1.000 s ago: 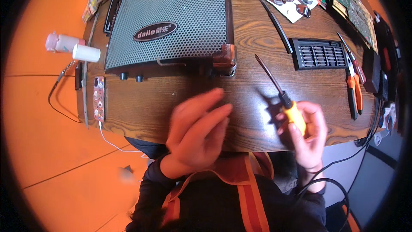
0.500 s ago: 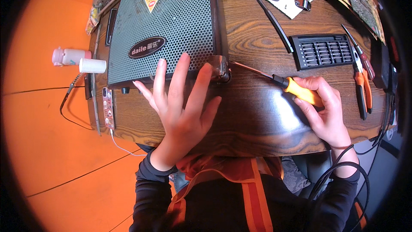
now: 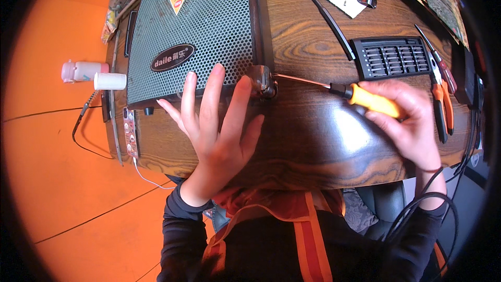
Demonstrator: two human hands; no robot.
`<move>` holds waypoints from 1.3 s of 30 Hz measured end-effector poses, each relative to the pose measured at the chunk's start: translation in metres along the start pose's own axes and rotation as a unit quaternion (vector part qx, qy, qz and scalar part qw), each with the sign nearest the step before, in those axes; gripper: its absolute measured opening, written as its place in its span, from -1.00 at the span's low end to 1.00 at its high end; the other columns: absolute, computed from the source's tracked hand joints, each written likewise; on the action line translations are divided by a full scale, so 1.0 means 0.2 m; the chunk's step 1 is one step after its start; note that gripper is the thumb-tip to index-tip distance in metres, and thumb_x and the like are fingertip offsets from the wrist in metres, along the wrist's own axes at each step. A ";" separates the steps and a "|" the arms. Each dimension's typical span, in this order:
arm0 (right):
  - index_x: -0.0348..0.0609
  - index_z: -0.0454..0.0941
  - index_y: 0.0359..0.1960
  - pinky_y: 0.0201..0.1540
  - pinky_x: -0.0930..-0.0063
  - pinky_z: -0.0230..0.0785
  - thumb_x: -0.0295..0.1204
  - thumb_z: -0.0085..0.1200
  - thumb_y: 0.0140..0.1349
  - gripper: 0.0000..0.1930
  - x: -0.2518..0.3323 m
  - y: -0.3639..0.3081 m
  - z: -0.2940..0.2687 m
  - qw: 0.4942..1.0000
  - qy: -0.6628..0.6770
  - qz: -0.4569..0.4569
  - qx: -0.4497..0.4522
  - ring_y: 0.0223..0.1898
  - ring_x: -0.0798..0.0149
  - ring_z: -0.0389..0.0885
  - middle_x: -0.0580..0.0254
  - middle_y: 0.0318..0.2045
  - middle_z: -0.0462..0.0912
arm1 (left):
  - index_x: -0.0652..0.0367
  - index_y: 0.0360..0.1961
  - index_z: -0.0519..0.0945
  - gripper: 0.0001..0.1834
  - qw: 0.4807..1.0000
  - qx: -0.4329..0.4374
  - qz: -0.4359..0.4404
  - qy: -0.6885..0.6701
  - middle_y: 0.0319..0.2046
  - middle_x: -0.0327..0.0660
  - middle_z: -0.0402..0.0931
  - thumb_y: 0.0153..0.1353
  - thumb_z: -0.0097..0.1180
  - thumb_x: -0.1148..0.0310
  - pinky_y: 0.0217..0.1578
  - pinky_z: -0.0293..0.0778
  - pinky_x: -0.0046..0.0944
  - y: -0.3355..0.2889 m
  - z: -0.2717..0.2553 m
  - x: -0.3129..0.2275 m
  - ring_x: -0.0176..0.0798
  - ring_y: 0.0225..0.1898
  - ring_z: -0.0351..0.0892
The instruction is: The person uses a screwdriver to remove screws from the bottom and front grille of a portable speaker. They then remove the grille to expose the internal speaker cone and continue unscrewing components inside.
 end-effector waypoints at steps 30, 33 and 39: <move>-0.34 0.42 -0.18 -0.70 0.82 0.23 -0.45 0.06 0.19 -0.77 0.00 0.08 -0.08 0.944 0.298 0.143 0.005 -0.65 0.49 0.52 0.13 -0.50 0.57 | -0.04 0.01 0.50 -0.43 0.998 -0.029 0.006 -0.055 0.21 -0.08 0.19 -0.14 0.29 0.24 0.13 -0.39 0.50 -0.08 0.00 0.03 0.20 0.27 0.03; -0.33 0.47 -0.21 -0.47 0.71 0.33 -0.54 0.13 0.09 -0.78 0.00 0.08 -0.10 0.980 0.194 0.047 0.007 -0.45 0.41 0.56 0.12 -0.39 0.58 | -0.03 -0.01 0.52 -0.45 0.999 -0.008 0.000 -0.052 0.21 -0.08 0.21 -0.13 0.29 0.25 0.12 -0.36 0.51 -0.07 -0.03 0.03 0.19 0.26 0.05; -0.31 0.32 0.07 -0.03 0.46 0.39 -0.64 0.24 -0.09 -0.40 -0.01 0.09 -0.09 0.988 0.140 0.006 -0.057 -0.14 0.28 0.55 0.10 -0.26 0.57 | 0.19 0.01 0.48 -0.53 0.997 -0.034 0.049 -0.050 0.17 0.06 0.24 0.06 0.15 0.24 0.21 -0.21 0.33 0.02 -0.11 0.01 0.19 0.23 0.13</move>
Point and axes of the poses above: each hand's wrist, its own y-axis towards the middle knuckle, its own z-axis out of the palm, x = y × z, the point moved 2 cm from there along y, towards the middle knuckle
